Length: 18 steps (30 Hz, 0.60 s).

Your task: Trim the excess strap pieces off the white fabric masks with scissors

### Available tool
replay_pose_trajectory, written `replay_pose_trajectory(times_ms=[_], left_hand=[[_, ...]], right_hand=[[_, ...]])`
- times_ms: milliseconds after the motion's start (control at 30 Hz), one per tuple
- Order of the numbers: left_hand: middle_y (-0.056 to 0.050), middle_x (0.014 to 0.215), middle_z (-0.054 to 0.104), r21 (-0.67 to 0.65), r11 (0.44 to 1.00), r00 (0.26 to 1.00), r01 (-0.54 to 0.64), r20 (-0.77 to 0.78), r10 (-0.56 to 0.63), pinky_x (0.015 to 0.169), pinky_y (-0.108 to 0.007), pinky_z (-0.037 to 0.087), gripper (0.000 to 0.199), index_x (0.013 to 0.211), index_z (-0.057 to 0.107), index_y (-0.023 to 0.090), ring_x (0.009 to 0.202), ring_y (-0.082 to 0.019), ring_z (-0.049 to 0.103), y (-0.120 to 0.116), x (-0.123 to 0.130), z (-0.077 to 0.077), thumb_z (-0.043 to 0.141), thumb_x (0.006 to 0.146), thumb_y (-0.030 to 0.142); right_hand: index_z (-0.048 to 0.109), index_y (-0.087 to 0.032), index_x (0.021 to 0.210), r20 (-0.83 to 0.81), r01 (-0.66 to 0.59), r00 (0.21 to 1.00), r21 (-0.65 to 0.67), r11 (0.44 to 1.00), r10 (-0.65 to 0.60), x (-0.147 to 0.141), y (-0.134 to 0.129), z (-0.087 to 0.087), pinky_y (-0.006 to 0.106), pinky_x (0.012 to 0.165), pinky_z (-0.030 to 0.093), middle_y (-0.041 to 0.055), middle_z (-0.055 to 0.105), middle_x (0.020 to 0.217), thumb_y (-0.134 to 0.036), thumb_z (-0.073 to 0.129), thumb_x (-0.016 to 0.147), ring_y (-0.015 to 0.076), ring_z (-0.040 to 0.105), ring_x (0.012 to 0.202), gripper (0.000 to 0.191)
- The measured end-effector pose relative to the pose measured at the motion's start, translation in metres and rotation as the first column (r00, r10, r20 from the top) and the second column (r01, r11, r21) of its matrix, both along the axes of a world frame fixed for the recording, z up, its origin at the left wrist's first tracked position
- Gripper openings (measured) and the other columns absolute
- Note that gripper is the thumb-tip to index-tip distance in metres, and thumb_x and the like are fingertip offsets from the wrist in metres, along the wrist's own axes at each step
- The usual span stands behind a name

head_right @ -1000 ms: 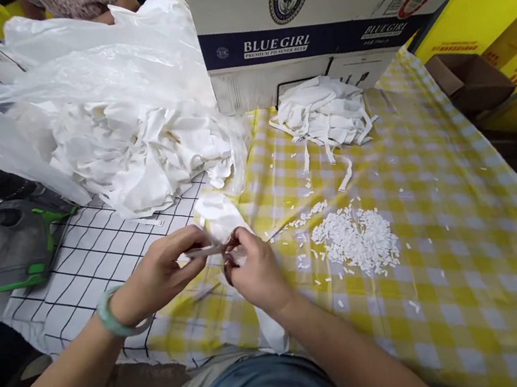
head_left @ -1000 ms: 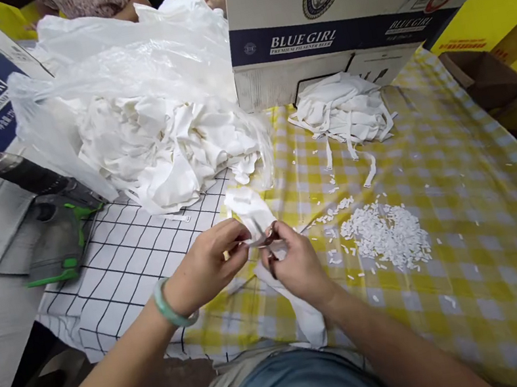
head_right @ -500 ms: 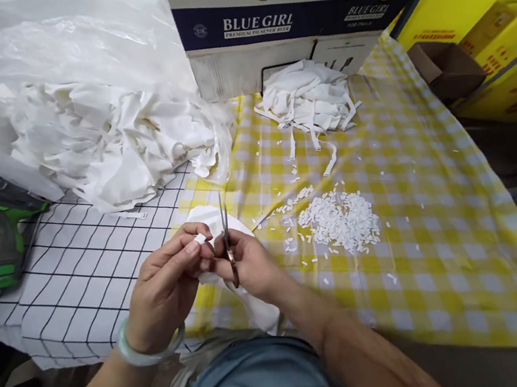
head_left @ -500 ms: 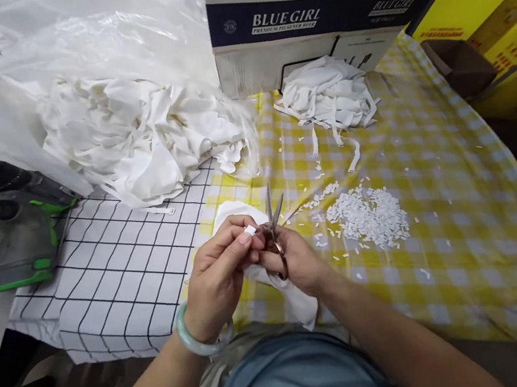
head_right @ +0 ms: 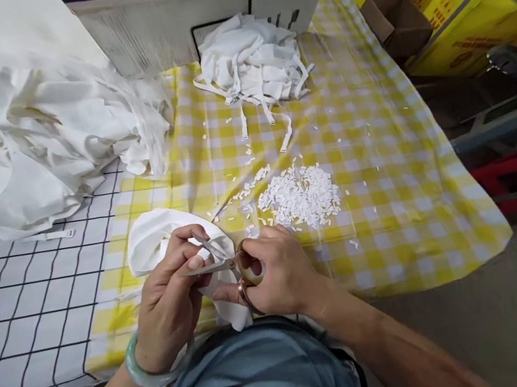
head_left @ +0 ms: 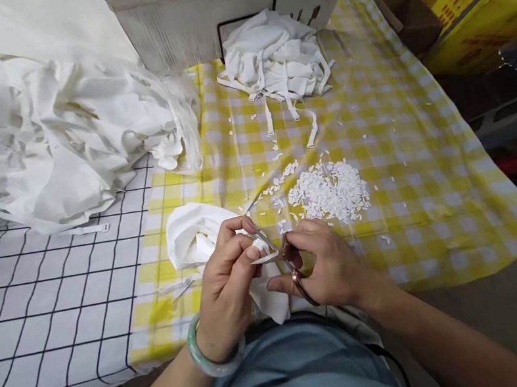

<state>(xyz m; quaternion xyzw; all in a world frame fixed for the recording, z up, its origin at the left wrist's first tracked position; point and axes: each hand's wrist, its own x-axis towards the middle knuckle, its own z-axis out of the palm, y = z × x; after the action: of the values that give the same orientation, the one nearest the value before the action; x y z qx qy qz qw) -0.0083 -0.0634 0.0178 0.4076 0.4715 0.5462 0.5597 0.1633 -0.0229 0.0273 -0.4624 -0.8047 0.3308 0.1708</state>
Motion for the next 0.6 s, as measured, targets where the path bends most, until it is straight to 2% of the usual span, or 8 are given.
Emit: replay_pose_trajectory(times_ms=[200, 367, 600], left_hand=[[-0.005, 0.106, 0.045, 0.024, 0.999, 0.998, 0.036, -0.044, -0.035, 0.093, -0.028, 0.04, 0.025, 0.074, 0.06, 0.018, 0.111, -0.02, 0.047, 0.0029, 0.0018, -0.0002, 0.049, 0.097, 0.018], [-0.005, 0.105, 0.046, 0.072, 0.995, 0.996, 0.063, -0.067, -0.058, 0.097, -0.03, 0.038, 0.027, 0.076, 0.061, 0.019, 0.112, -0.02, 0.046, 0.0045, 0.0018, -0.0042, 0.045, 0.097, 0.015], [-0.006, 0.107, 0.047, 0.068, 0.995, 0.995, 0.069, -0.076, -0.064, 0.1, -0.033, 0.038, 0.027, 0.077, 0.062, 0.019, 0.114, -0.022, 0.046, 0.0036, 0.0036, -0.0085, 0.046, 0.098, 0.017]], right_hand=[[0.048, -0.02, 0.056, -0.003, 0.005, 1.0, 0.001, 1.0, -0.005, 0.0025, 0.0026, -0.0048, 0.029, 0.066, 0.035, -0.0013, 0.054, 0.055, -0.061, 0.075, 0.071, 0.0147, 0.049, 0.06, 0.051], [0.049, -0.02, 0.055, -0.037, 0.016, 0.999, -0.002, 1.0, -0.016, 0.0015, 0.0041, -0.008, 0.028, 0.065, 0.035, -0.0014, 0.054, 0.054, -0.059, 0.075, 0.071, 0.0138, 0.048, 0.058, 0.05], [0.049, -0.019, 0.053, -0.082, 0.049, 0.996, 0.013, 0.999, -0.047, 0.0, 0.0042, -0.0106, 0.026, 0.063, 0.035, -0.0012, 0.052, 0.054, -0.057, 0.075, 0.072, 0.0124, 0.047, 0.057, 0.05]])
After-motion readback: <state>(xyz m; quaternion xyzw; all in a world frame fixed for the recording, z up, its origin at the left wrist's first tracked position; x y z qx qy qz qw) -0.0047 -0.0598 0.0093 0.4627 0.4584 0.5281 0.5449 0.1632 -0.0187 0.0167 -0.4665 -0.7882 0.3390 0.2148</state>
